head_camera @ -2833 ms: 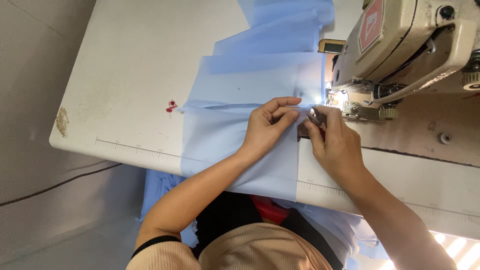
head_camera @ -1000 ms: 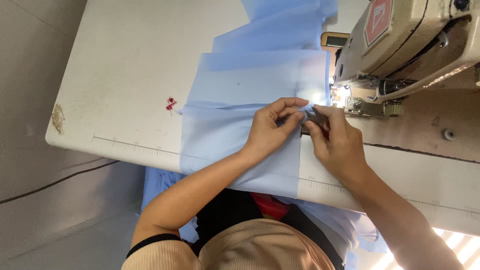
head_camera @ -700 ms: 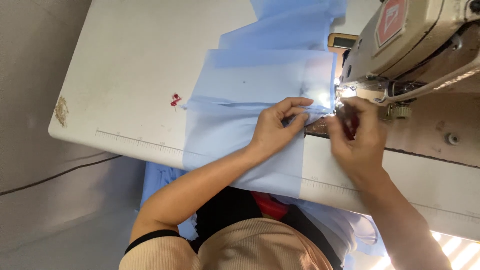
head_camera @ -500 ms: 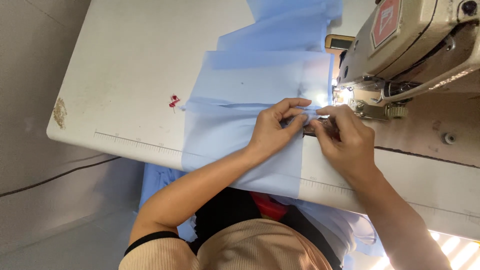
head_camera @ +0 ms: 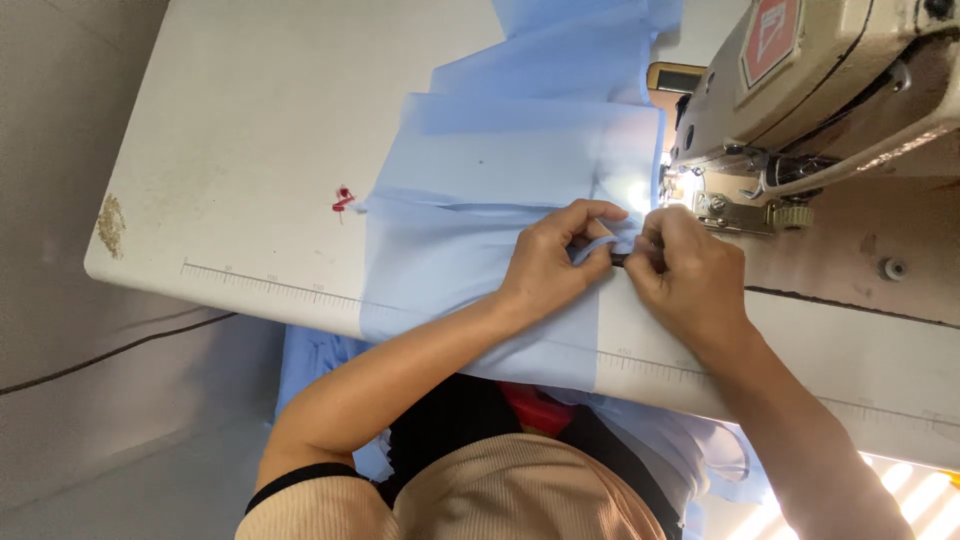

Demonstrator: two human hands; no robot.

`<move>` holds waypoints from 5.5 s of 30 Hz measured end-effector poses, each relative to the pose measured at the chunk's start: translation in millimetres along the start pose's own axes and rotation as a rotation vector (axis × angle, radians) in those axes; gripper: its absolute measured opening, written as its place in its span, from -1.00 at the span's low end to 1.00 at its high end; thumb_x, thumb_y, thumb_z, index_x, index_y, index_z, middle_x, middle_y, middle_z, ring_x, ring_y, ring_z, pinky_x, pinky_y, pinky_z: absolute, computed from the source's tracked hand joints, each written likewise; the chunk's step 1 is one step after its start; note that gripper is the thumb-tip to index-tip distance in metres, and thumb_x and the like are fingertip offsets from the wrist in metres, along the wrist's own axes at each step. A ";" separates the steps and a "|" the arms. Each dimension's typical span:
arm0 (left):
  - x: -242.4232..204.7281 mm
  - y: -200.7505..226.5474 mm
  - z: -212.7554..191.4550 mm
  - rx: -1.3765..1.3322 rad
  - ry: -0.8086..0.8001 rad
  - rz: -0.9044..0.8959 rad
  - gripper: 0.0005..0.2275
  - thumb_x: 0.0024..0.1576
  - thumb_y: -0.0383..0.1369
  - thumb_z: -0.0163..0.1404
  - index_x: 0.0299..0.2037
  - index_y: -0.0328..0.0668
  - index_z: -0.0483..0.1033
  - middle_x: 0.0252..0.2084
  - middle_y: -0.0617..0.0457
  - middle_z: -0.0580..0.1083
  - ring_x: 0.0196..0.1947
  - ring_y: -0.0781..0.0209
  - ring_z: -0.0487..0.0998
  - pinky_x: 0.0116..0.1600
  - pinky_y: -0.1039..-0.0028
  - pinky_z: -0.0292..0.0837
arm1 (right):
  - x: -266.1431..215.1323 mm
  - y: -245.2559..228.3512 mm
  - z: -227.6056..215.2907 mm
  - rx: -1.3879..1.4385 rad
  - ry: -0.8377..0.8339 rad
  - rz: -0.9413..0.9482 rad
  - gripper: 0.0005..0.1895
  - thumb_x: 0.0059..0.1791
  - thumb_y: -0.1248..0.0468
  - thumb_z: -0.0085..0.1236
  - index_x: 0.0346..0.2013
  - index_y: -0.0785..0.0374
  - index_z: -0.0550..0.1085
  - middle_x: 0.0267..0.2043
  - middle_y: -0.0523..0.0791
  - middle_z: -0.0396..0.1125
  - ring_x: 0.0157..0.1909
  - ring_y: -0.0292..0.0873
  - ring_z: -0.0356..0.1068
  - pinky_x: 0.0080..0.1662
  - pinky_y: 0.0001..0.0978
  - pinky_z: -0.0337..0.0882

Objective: Folding light blue fabric into pleats on a sewing machine table

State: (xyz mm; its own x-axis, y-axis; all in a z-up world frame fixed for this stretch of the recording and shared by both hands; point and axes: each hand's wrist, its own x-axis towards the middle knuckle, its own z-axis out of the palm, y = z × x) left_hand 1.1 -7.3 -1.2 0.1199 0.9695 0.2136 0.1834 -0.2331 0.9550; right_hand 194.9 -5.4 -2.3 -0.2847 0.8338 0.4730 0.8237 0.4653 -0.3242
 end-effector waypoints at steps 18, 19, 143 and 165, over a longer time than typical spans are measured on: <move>38.2 -27.7 -30.2 0.560 -0.344 0.478 -0.70 0.20 -0.19 0.12 0.07 -0.08 0.47 0.29 0.08 0.40 0.39 -0.13 0.32 0.29 0.08 0.33 | -1.6 38.3 -42.4 0.067 -0.170 0.033 -0.77 0.14 0.28 0.12 0.11 0.13 0.47 -0.03 -0.07 0.40 -0.02 0.00 0.44 -0.09 -0.11 0.39; 41.6 -26.2 -28.7 0.562 -0.346 0.487 -0.70 0.20 -0.19 0.12 0.07 -0.08 0.47 0.29 0.08 0.40 0.39 -0.13 0.32 0.29 0.08 0.33 | -5.3 45.4 -41.8 0.064 -0.161 0.035 -0.77 0.14 0.28 0.12 0.11 0.13 0.47 -0.03 -0.07 0.40 -0.02 0.00 0.44 -0.09 -0.11 0.39; 86.4 -25.9 -12.5 0.581 -0.478 0.572 -0.85 0.29 -0.16 0.07 0.02 0.30 0.57 0.43 0.12 0.25 0.47 0.01 0.23 0.32 0.15 0.11 | -13.5 114.0 -77.2 -0.518 -0.277 0.376 -0.78 0.13 0.22 0.02 -0.09 0.32 0.50 -0.17 0.14 0.43 -0.09 0.29 0.40 -0.17 0.12 0.37; 15.4 -12.3 1.6 0.673 -0.400 0.538 -0.63 0.34 -0.19 -0.10 0.34 0.03 0.37 0.33 0.06 0.42 0.42 0.06 0.34 0.45 0.04 0.12 | -51.8 -49.3 -40.4 0.205 -0.004 0.060 -0.56 -0.11 0.28 0.37 0.07 0.16 0.53 0.00 -0.03 0.32 -0.05 0.12 0.47 -0.14 -0.15 0.50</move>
State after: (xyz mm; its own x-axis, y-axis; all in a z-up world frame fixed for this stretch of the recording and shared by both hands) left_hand 2.2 10.4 -10.0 0.6540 0.6512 0.3850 0.5152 -0.7560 0.4037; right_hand 188.8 -83.5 22.3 -0.2405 0.8630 0.4443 0.7224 0.4648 -0.5119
